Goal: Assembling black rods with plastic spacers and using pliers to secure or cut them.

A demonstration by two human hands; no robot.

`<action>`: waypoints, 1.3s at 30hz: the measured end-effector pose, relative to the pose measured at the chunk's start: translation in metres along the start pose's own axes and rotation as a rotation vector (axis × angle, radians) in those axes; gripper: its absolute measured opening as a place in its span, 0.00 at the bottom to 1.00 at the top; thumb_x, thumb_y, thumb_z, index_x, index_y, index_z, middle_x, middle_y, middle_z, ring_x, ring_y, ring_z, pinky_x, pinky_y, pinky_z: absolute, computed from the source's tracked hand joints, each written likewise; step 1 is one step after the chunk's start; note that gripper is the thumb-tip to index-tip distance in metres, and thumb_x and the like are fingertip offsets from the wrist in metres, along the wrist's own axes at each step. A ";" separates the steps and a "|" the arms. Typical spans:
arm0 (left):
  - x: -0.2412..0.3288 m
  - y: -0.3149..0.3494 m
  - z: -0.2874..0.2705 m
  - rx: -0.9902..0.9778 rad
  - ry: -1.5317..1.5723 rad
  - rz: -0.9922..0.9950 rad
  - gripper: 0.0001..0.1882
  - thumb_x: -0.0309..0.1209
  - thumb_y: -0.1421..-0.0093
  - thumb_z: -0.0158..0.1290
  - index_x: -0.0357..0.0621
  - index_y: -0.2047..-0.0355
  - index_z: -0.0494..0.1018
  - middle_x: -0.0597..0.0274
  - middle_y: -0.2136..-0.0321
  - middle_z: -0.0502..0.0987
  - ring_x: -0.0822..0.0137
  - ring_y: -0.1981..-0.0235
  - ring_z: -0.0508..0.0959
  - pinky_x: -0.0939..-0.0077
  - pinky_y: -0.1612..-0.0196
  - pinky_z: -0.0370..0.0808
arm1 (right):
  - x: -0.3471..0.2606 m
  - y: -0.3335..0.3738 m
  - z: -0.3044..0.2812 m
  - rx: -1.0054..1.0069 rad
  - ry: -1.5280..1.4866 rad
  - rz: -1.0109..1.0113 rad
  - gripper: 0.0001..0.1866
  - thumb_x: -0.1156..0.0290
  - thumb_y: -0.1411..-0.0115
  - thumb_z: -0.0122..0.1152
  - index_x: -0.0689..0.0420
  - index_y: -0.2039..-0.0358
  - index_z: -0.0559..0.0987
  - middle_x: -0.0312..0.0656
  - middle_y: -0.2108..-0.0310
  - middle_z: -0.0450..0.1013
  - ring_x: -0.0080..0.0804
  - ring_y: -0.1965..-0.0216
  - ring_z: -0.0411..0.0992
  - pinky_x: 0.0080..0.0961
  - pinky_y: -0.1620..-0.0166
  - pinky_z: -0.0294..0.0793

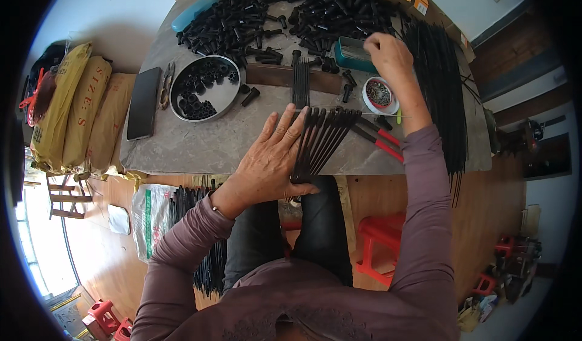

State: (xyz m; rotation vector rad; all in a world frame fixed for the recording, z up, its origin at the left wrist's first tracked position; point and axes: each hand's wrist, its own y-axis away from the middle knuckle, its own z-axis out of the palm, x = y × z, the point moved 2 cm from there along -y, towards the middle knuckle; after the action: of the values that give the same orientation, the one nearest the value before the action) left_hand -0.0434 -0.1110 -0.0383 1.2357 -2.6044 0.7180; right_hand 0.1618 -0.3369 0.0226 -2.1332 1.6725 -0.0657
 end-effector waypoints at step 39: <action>0.008 -0.007 0.003 -0.193 -0.080 -0.034 0.54 0.62 0.56 0.57 0.34 0.38 0.56 0.42 0.34 0.48 0.42 0.33 0.47 0.48 0.34 0.47 | -0.053 0.037 0.049 -0.086 -0.473 -0.313 0.07 0.70 0.43 0.57 0.58 0.68 0.80 0.41 0.71 0.73 0.39 0.66 0.73 0.32 0.62 0.71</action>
State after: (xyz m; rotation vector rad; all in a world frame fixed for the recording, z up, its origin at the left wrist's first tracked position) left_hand -0.0436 -0.1217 -0.0355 1.2706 -2.6345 0.4083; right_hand 0.1274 -0.2794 -0.0231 -2.2323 1.0846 0.3939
